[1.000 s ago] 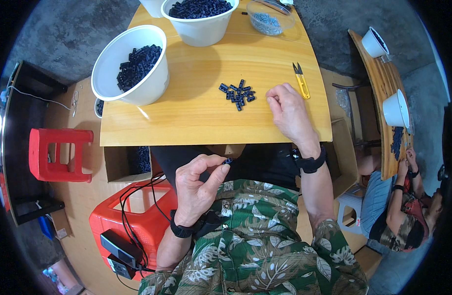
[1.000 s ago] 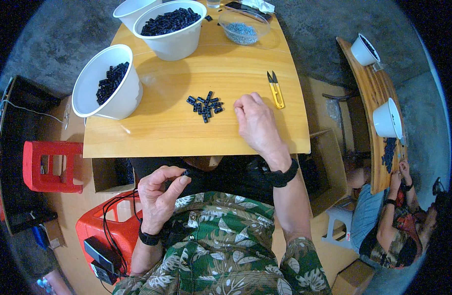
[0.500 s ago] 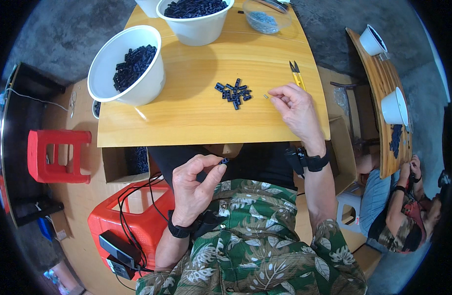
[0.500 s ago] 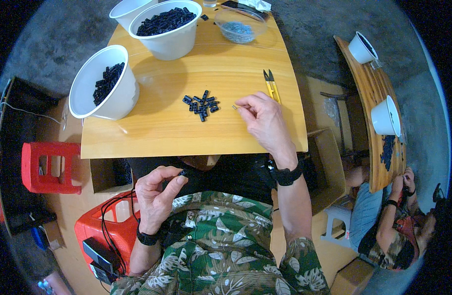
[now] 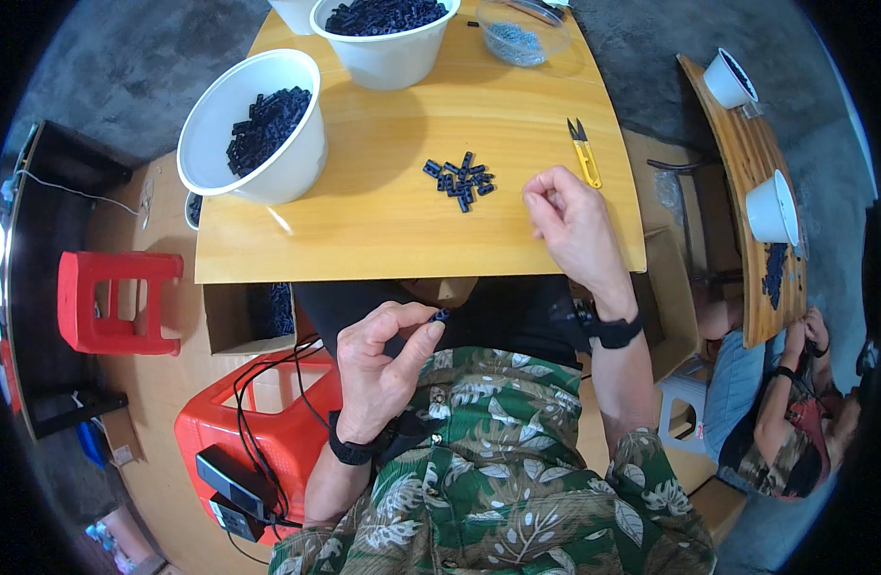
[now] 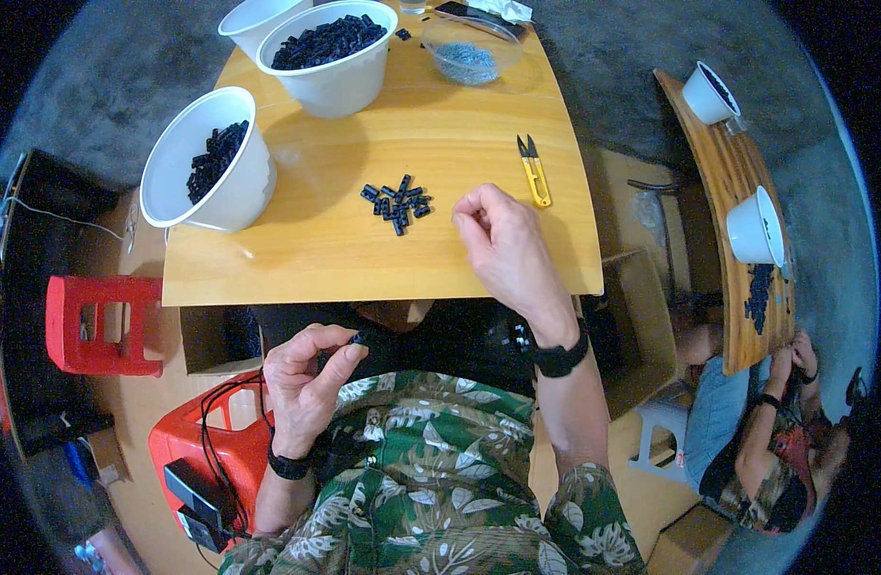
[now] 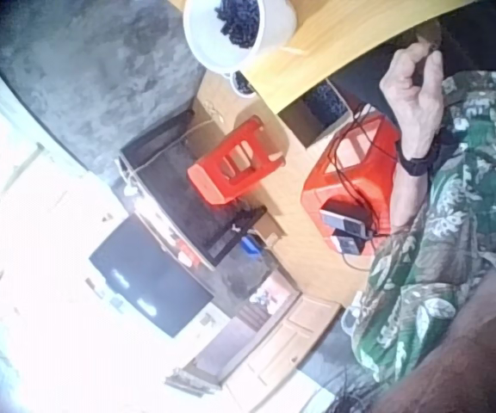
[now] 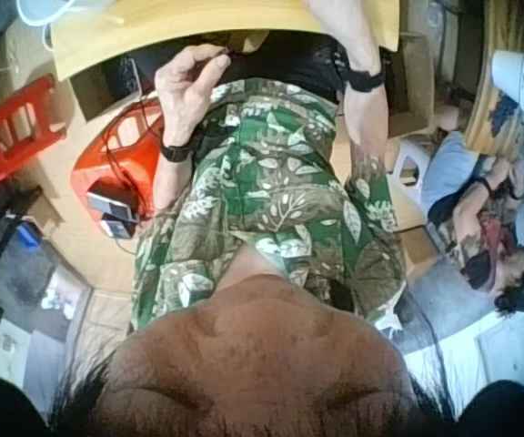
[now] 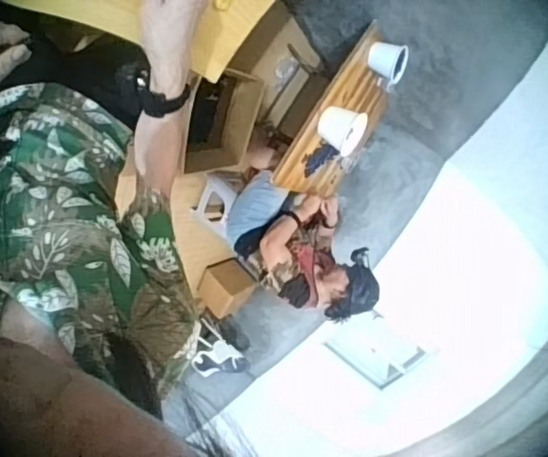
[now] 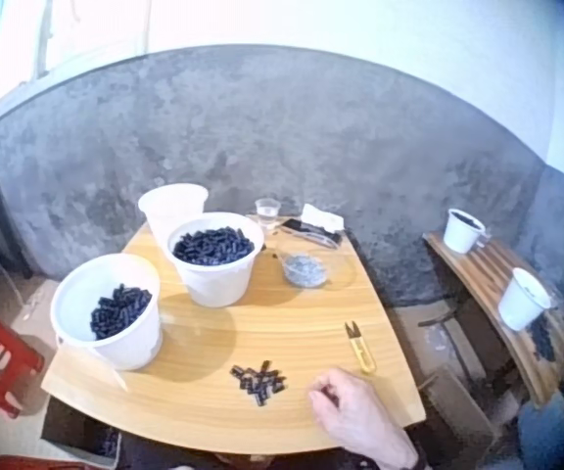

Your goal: The person is manually inserting small metal or plastic pins into black plastic tubes and organizing them.

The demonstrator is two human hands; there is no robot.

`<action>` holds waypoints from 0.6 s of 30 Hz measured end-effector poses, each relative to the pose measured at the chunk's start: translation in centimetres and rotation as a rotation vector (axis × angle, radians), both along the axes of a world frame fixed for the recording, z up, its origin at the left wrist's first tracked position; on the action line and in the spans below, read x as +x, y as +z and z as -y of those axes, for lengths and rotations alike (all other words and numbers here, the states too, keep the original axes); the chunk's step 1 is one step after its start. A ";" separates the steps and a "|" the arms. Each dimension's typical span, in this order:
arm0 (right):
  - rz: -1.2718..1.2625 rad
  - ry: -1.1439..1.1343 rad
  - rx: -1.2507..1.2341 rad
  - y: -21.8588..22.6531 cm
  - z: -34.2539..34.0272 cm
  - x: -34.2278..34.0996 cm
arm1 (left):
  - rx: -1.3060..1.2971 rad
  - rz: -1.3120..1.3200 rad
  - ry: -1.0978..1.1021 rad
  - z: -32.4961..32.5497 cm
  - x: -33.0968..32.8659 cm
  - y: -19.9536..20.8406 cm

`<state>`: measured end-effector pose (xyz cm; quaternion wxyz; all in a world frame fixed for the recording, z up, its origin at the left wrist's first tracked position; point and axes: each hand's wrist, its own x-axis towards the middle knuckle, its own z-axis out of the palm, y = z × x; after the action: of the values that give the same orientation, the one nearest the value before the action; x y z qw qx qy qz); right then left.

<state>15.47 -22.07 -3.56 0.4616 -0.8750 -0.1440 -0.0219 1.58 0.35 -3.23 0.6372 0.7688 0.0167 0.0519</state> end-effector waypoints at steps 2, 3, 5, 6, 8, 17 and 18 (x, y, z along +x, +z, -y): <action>-0.297 0.013 0.220 1.1 -0.3 -2.1 | 0.012 0.023 -0.003 0.0 -0.1 0.5; -0.308 0.075 0.332 1.5 -0.6 -3.3 | 0.006 0.040 -0.015 0.2 -0.1 0.8; -0.321 0.142 0.448 2.2 -0.7 -5.1 | 0.003 0.053 -0.022 0.3 -0.2 1.2; -0.402 0.181 0.551 2.4 -0.7 -5.7 | 0.021 0.089 -0.033 0.3 -0.3 1.3; -0.549 0.239 0.748 2.8 -0.7 -6.8 | 0.042 0.121 -0.038 0.3 -0.6 1.4; -0.578 0.359 1.085 2.8 -1.6 -9.8 | 0.052 0.284 -0.107 0.6 -0.8 2.3; -0.595 0.347 1.063 3.1 -1.7 -10.2 | 0.072 0.317 -0.120 0.6 -0.9 2.4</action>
<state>5.31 -20.34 -0.50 0.8502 -0.4590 -0.1188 0.2289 0.72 -0.28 -0.81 0.6060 0.7729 -0.1315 0.1349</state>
